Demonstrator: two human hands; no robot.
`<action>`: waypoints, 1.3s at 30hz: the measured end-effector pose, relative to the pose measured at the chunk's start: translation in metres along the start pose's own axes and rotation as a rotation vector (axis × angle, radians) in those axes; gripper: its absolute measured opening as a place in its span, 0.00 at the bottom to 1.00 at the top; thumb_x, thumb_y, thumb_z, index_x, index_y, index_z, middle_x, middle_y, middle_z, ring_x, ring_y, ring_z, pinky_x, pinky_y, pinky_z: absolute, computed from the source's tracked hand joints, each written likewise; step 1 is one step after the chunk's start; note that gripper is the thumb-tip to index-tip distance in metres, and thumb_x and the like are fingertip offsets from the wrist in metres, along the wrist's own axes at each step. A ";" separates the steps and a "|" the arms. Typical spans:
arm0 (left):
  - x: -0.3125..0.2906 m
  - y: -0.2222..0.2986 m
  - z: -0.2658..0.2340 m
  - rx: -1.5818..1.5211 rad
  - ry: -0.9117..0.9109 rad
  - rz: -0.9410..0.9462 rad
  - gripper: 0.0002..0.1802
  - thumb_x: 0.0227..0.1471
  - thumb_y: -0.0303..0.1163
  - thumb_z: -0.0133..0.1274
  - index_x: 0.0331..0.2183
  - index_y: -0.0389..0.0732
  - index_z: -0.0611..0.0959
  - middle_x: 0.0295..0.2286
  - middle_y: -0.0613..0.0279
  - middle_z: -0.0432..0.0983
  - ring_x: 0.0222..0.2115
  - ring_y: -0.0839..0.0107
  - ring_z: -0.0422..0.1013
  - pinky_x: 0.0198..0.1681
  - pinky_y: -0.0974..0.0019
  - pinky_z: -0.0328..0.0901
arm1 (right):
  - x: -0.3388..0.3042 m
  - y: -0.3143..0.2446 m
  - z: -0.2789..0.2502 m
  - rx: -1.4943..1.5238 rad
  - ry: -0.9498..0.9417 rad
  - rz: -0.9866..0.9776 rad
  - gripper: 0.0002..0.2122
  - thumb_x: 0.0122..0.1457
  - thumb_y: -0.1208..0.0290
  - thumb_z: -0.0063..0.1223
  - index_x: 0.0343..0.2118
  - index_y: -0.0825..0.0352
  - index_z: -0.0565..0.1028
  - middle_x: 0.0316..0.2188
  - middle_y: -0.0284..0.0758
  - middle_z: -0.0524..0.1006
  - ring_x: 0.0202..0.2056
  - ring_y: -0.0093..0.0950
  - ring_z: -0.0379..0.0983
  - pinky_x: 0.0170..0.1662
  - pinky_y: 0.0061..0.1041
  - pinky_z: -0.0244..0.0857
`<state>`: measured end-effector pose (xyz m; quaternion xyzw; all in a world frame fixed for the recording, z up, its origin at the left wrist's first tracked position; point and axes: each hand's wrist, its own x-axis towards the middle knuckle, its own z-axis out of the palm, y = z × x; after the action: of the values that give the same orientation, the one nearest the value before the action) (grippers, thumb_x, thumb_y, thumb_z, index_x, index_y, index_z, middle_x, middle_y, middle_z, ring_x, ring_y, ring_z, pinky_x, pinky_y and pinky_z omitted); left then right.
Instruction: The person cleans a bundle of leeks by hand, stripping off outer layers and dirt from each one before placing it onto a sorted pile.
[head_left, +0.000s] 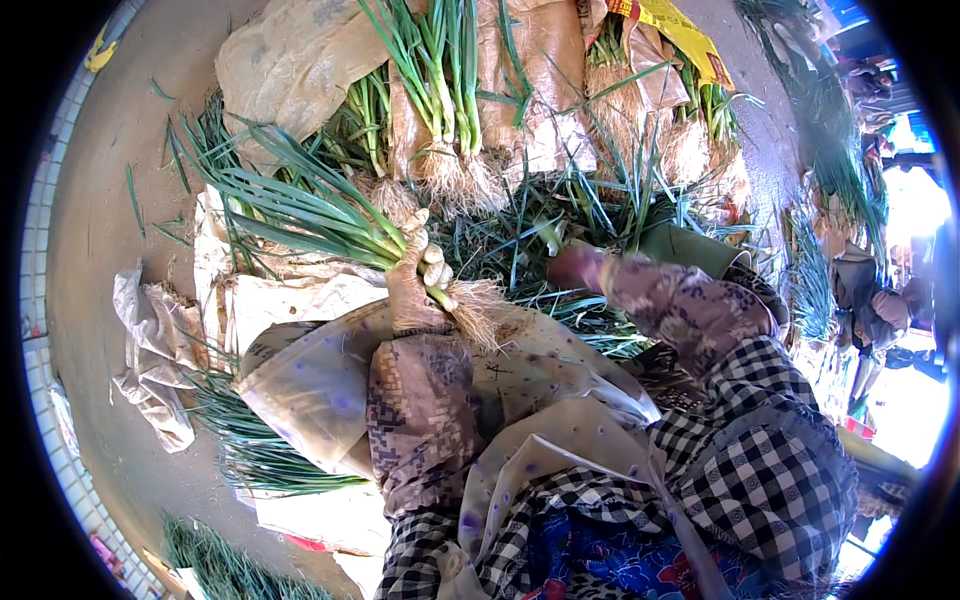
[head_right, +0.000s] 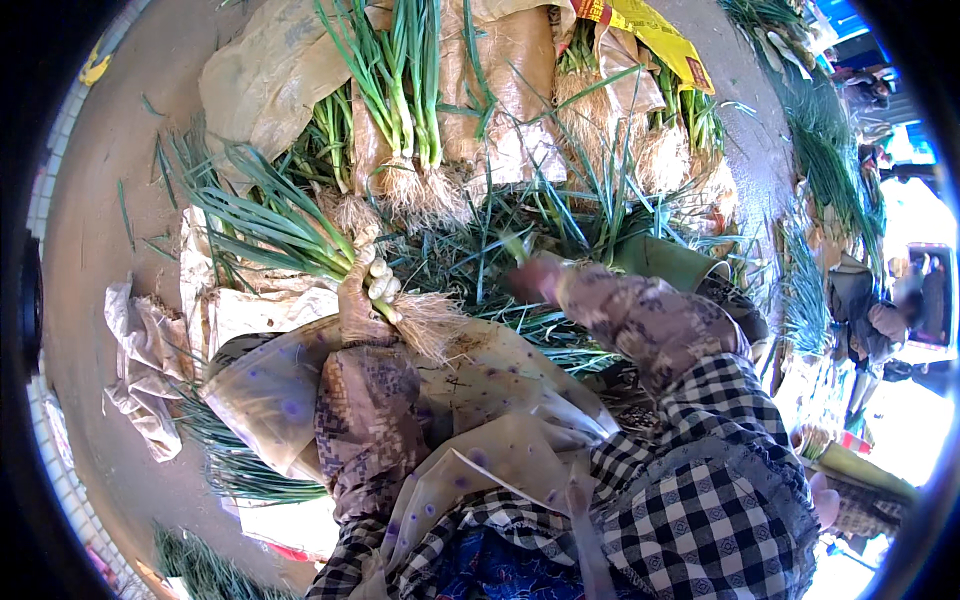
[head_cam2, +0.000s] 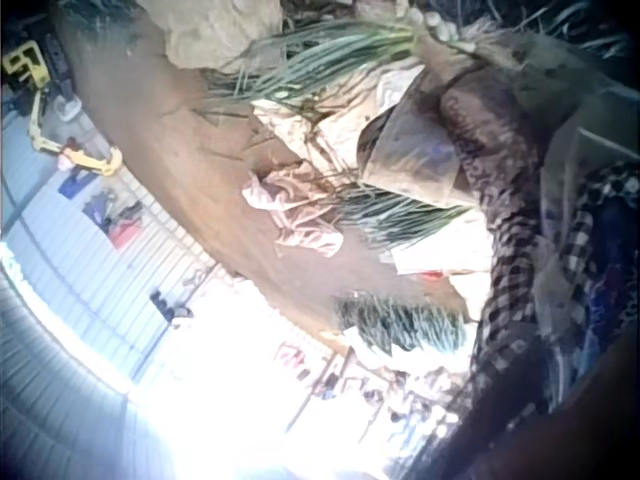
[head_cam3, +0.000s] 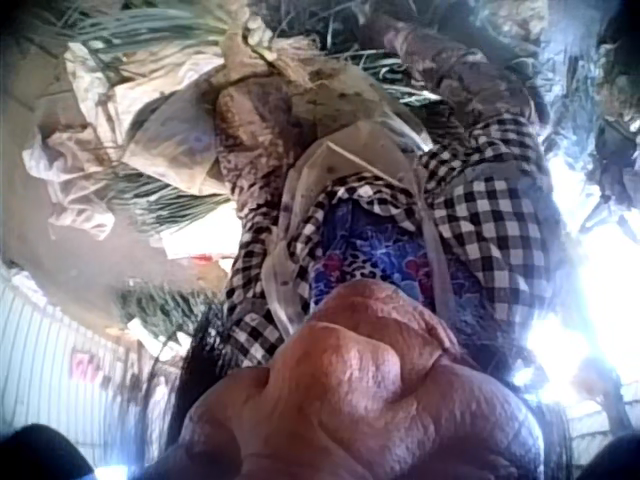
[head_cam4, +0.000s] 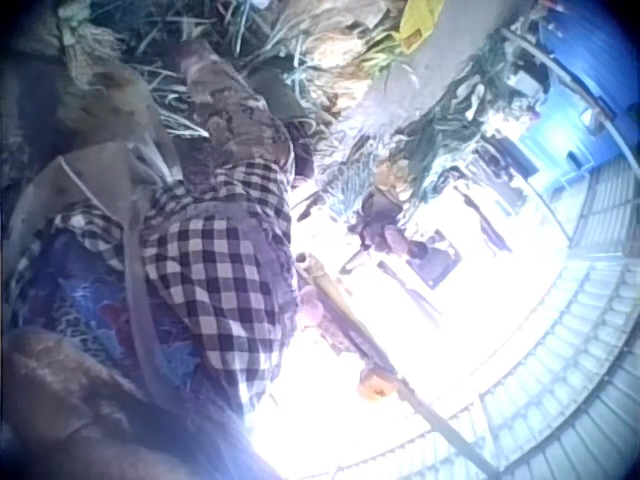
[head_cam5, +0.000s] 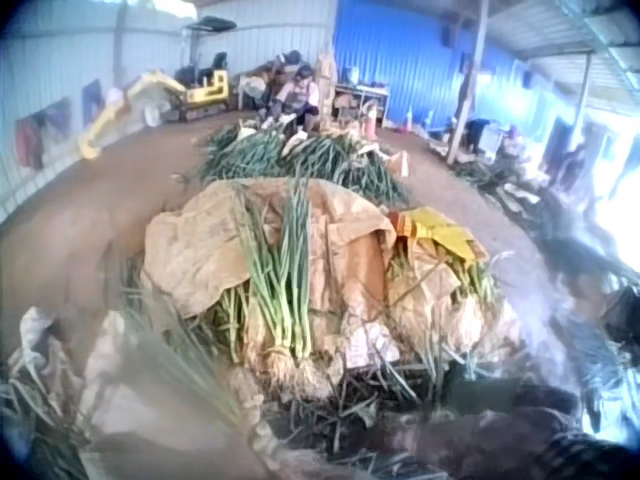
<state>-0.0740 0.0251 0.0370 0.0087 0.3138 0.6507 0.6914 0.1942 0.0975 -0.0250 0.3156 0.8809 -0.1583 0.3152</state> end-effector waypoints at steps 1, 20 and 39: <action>0.006 -0.002 -0.009 -0.014 -0.018 -0.024 0.20 0.50 0.33 0.48 0.46 0.45 0.68 0.16 0.70 0.61 0.10 0.81 0.54 0.08 0.76 0.51 | -0.018 0.011 0.040 -0.028 -0.141 -0.114 0.08 0.50 0.68 0.44 0.30 0.64 0.73 0.26 0.40 0.74 0.27 0.34 0.72 0.27 0.32 0.67; 0.014 -0.016 0.013 0.357 0.034 0.233 0.25 0.47 0.28 0.48 0.49 0.37 0.64 0.42 0.53 0.68 0.40 0.66 0.67 0.35 0.71 0.66 | 0.093 -0.004 -0.095 1.178 0.795 0.151 0.12 0.51 0.68 0.49 0.39 0.62 0.72 0.26 0.33 0.75 0.21 0.28 0.67 0.29 0.27 0.66; 0.016 -0.067 -0.037 -0.218 -0.187 -0.148 0.14 0.51 0.33 0.42 0.38 0.35 0.71 0.28 0.57 0.70 0.26 0.67 0.68 0.29 0.66 0.66 | 0.007 -0.020 -0.133 1.861 0.945 0.003 0.14 0.50 0.63 0.54 0.32 0.70 0.71 0.23 0.32 0.73 0.16 0.17 0.65 0.19 0.15 0.59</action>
<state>-0.0314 0.0152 -0.0274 -0.0289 0.1754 0.6244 0.7606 0.1168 0.1494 0.0720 0.4647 0.4441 -0.6346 -0.4290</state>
